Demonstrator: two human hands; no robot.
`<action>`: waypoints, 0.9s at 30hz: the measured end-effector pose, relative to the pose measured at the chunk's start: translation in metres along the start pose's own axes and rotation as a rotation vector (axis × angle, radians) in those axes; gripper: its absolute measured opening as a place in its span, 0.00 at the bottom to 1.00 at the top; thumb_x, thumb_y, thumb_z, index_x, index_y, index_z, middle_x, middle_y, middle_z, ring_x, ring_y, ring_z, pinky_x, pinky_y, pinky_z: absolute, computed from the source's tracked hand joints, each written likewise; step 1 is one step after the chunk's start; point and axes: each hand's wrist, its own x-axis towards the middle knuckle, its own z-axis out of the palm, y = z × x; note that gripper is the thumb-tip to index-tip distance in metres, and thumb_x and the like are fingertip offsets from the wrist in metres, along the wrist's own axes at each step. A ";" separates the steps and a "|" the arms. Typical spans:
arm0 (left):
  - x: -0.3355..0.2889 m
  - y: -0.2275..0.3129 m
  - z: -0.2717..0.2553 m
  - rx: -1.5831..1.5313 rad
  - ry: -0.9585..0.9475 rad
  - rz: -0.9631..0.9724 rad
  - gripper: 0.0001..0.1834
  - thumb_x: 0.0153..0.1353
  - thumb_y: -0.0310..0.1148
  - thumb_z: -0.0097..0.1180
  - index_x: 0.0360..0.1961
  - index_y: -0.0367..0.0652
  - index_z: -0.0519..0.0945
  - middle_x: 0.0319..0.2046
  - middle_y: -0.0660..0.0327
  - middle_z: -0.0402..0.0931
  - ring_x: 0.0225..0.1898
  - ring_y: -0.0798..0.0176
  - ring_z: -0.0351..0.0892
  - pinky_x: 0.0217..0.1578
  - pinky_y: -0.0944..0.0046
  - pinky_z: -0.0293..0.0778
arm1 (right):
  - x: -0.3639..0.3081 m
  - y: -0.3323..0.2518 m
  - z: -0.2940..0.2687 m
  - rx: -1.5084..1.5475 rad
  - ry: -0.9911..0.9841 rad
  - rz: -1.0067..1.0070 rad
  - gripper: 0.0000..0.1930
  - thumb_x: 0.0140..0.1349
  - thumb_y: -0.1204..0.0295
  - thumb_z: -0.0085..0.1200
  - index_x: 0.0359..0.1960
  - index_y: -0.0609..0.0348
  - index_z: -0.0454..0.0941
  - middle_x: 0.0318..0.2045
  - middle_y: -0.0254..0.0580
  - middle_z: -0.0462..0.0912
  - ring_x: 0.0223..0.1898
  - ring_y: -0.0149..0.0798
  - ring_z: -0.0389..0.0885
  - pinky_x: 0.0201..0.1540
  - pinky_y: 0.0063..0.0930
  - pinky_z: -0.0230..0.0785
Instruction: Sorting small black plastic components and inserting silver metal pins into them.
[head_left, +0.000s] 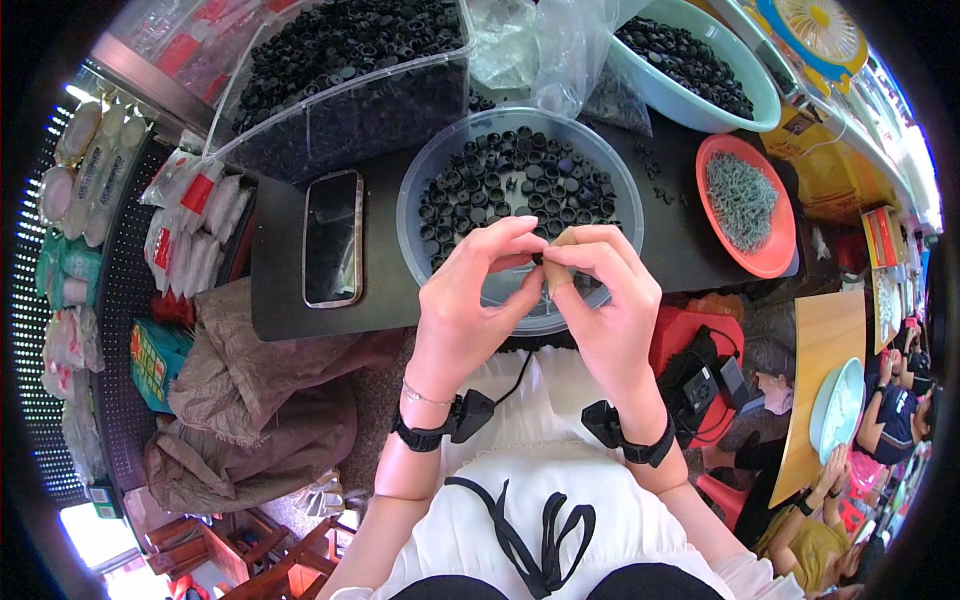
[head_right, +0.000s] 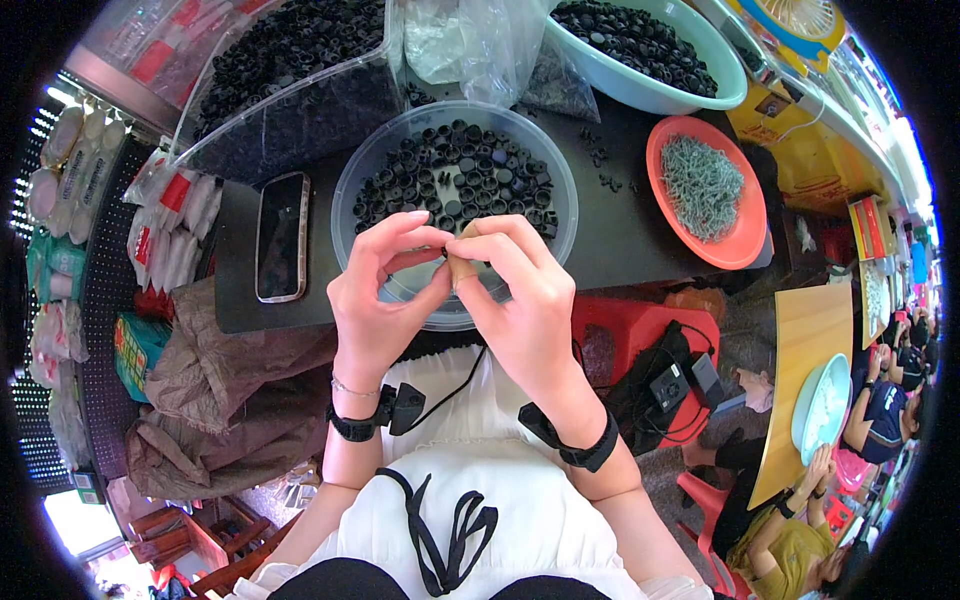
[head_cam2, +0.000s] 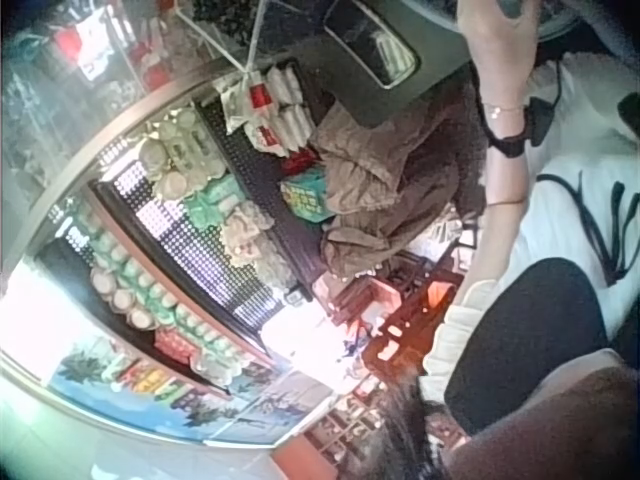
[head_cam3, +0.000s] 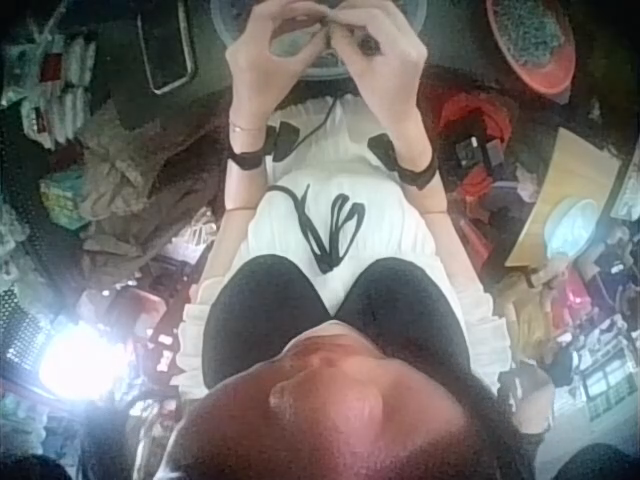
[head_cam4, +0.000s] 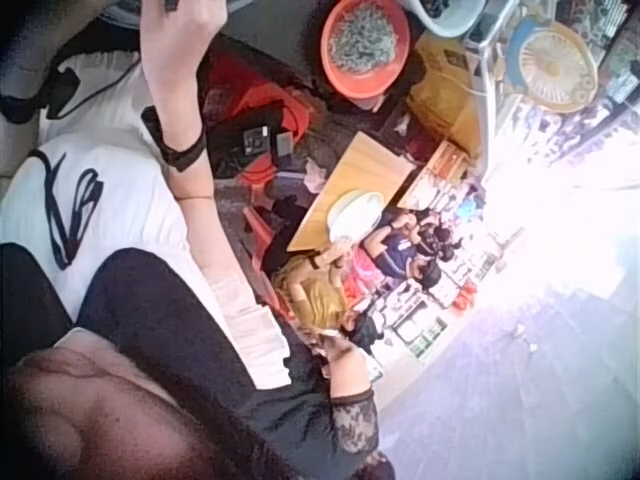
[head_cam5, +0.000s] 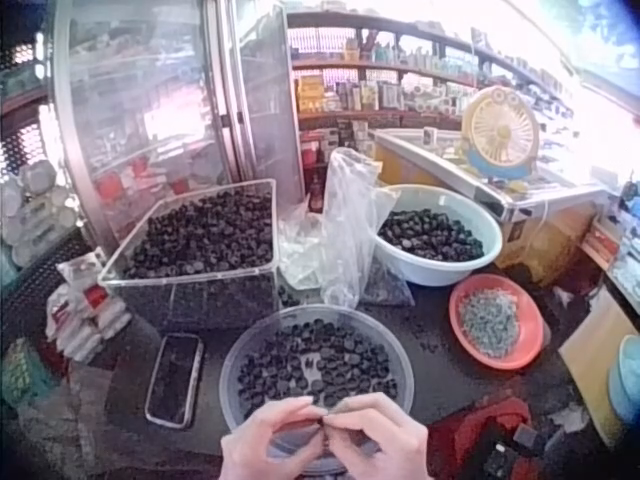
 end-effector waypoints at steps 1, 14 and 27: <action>0.000 0.000 0.000 0.000 -0.001 -0.001 0.29 0.56 0.16 0.68 0.60 0.42 0.77 0.46 0.59 0.85 0.46 0.63 0.87 0.48 0.65 0.85 | -0.001 0.000 0.000 0.072 -0.026 0.086 0.11 0.56 0.88 0.63 0.40 0.65 0.83 0.43 0.47 0.85 0.39 0.37 0.87 0.40 0.28 0.80; 0.031 -0.011 -0.013 0.474 -0.237 -0.006 0.23 0.53 0.21 0.64 0.53 0.42 0.80 0.49 0.55 0.81 0.52 0.49 0.79 0.56 0.56 0.75 | 0.005 0.013 -0.026 0.458 -0.053 0.418 0.10 0.57 0.91 0.61 0.41 0.71 0.81 0.50 0.47 0.83 0.52 0.35 0.83 0.58 0.28 0.77; 0.028 -0.006 -0.005 0.268 -0.196 -0.054 0.27 0.54 0.19 0.67 0.57 0.43 0.79 0.43 0.59 0.83 0.46 0.58 0.85 0.50 0.61 0.80 | 0.000 0.013 -0.019 0.571 -0.026 0.487 0.09 0.60 0.88 0.64 0.42 0.70 0.83 0.46 0.44 0.83 0.45 0.31 0.84 0.47 0.23 0.80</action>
